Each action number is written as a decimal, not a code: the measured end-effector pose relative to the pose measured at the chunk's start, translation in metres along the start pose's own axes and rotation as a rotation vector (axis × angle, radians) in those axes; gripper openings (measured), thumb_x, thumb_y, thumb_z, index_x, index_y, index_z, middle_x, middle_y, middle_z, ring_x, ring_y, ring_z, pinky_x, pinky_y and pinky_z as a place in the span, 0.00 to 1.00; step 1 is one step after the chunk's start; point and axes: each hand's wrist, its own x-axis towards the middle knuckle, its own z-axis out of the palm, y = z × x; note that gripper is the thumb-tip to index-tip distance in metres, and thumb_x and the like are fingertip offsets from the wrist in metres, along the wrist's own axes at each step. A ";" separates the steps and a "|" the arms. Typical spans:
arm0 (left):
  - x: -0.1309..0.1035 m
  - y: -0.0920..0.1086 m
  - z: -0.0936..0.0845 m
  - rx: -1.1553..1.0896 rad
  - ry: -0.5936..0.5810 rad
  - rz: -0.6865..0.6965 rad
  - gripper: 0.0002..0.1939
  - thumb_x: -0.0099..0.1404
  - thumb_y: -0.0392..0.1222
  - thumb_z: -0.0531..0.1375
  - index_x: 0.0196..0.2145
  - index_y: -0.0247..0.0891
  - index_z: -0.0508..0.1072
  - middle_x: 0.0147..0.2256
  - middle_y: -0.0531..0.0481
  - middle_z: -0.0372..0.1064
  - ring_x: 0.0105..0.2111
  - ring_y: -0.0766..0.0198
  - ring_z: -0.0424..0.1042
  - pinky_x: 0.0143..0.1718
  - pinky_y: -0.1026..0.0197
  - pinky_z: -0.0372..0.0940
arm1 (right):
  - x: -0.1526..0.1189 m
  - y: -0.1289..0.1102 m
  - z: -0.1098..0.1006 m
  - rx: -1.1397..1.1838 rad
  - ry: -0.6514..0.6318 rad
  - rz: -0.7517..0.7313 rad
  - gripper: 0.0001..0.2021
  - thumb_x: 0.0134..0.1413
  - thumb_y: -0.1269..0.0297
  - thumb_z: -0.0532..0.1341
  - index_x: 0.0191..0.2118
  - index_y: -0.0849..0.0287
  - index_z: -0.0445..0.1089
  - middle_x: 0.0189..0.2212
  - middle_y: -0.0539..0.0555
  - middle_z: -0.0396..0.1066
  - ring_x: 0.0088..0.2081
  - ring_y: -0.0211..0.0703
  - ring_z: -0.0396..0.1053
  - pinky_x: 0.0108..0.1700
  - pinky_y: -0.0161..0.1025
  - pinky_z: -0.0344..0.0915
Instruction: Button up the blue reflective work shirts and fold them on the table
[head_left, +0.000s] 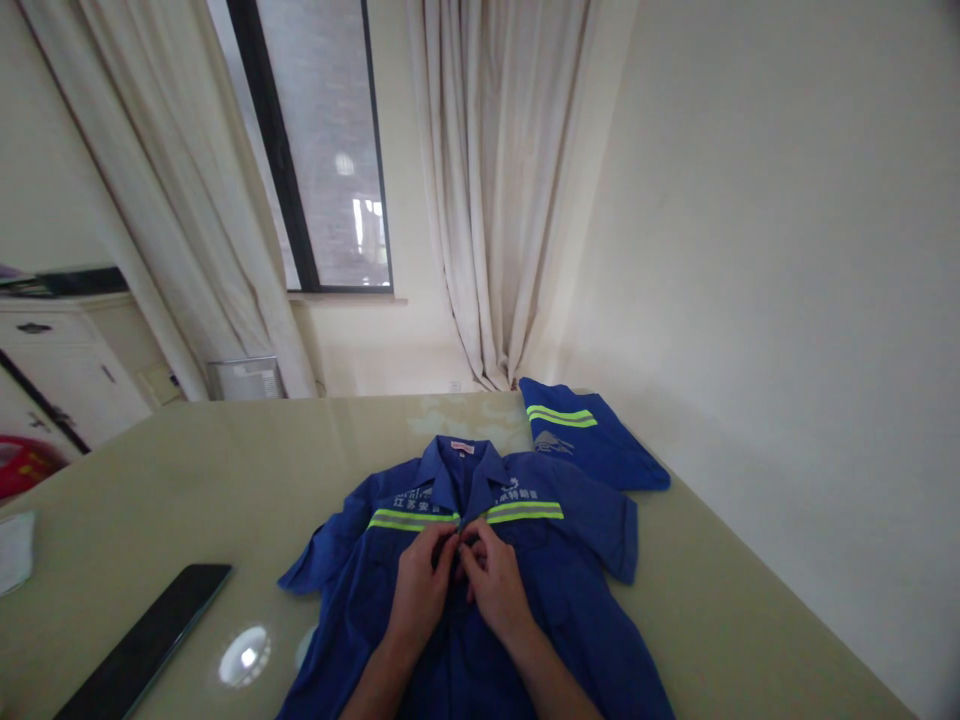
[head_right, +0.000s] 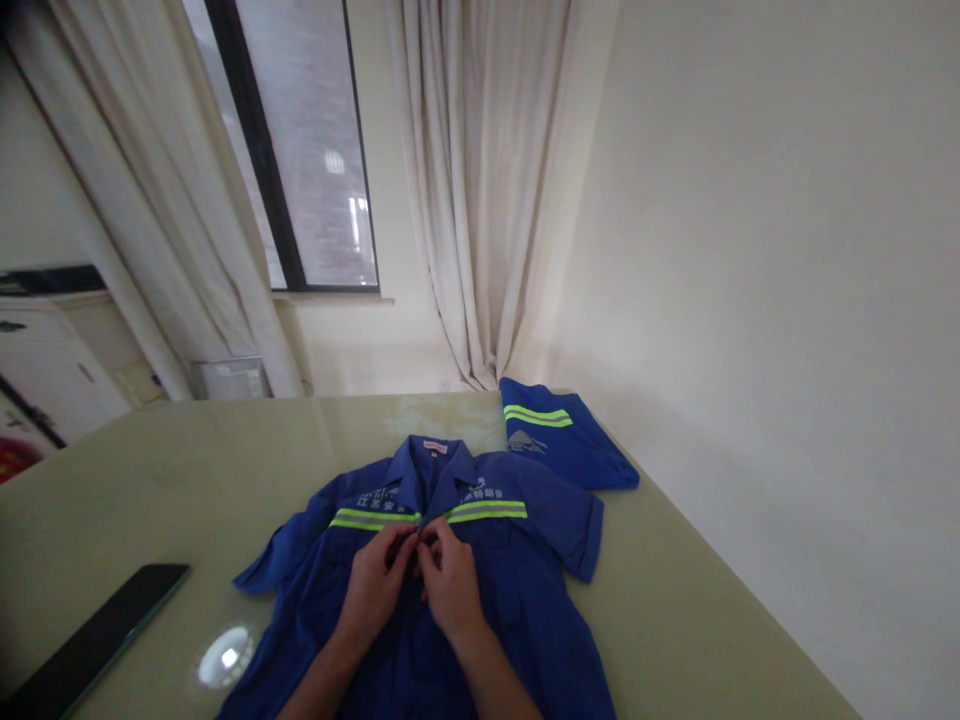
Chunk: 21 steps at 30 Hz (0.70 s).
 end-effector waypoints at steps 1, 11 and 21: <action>0.000 0.000 0.000 0.023 -0.002 0.002 0.13 0.71 0.48 0.55 0.41 0.42 0.77 0.38 0.47 0.80 0.37 0.57 0.79 0.41 0.57 0.72 | 0.000 0.000 0.000 -0.002 0.004 0.006 0.12 0.63 0.52 0.57 0.41 0.56 0.68 0.22 0.45 0.72 0.14 0.34 0.63 0.16 0.29 0.55; -0.002 -0.008 0.002 -0.058 0.045 -0.097 0.10 0.67 0.47 0.56 0.42 0.41 0.71 0.38 0.46 0.79 0.38 0.55 0.80 0.42 0.55 0.73 | 0.003 0.005 0.000 -0.032 0.023 0.016 0.11 0.60 0.53 0.60 0.40 0.55 0.68 0.21 0.45 0.71 0.14 0.35 0.65 0.16 0.30 0.56; 0.001 -0.002 -0.001 -0.068 0.017 -0.041 0.10 0.65 0.44 0.57 0.43 0.41 0.70 0.36 0.48 0.79 0.37 0.56 0.80 0.43 0.54 0.74 | 0.009 0.007 -0.003 -0.008 0.098 -0.052 0.10 0.59 0.56 0.61 0.33 0.57 0.69 0.17 0.45 0.67 0.20 0.36 0.64 0.26 0.32 0.57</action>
